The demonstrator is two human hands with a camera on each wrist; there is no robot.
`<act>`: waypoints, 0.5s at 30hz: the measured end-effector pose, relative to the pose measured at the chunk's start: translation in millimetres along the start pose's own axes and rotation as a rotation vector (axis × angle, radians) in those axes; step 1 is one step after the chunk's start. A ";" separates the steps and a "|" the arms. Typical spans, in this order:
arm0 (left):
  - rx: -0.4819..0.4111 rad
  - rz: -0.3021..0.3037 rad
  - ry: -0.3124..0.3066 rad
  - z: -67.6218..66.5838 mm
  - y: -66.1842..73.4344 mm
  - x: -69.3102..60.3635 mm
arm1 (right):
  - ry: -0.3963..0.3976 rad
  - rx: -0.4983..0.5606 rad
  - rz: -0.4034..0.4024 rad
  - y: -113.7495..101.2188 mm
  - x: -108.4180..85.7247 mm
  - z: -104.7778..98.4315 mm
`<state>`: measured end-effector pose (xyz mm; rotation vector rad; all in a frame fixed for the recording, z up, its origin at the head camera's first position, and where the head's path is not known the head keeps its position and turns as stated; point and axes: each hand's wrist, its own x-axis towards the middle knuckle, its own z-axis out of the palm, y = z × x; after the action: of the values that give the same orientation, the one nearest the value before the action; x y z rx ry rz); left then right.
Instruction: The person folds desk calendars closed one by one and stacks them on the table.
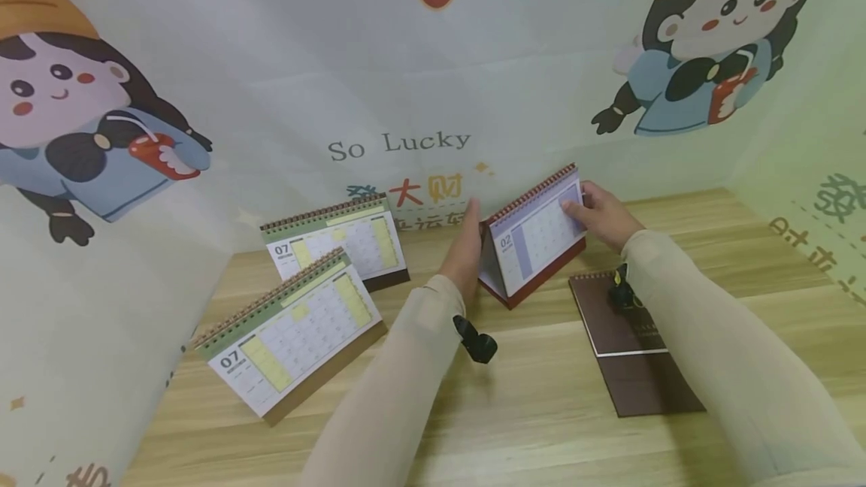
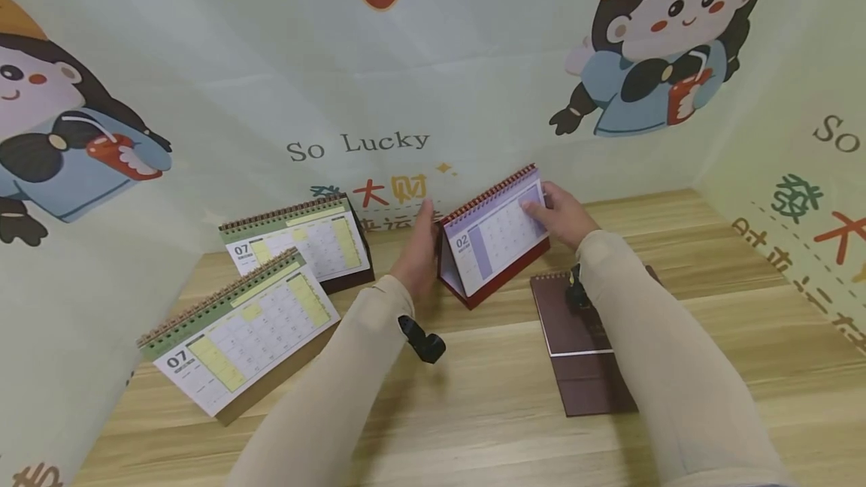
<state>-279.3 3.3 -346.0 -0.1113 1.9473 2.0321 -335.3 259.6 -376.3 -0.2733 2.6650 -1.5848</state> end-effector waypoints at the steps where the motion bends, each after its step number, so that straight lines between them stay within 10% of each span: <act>1: -0.010 0.013 -0.010 0.6 1.9 0.7 | 0.000 0.001 0.000 0.2 0.1 -0.1; 10: -0.281 0.061 -0.109 10.3 4.6 5.5 | 0.007 0.006 -0.003 0.0 0.3 0.1; 15: -0.312 0.037 -0.054 12.8 7.0 6.3 | 0.011 0.011 -0.009 1.7 1.3 0.1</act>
<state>-285.1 16.9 -340.1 -0.0906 1.5992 2.3238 -336.8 260.1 -377.8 -0.2769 2.6660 -1.6075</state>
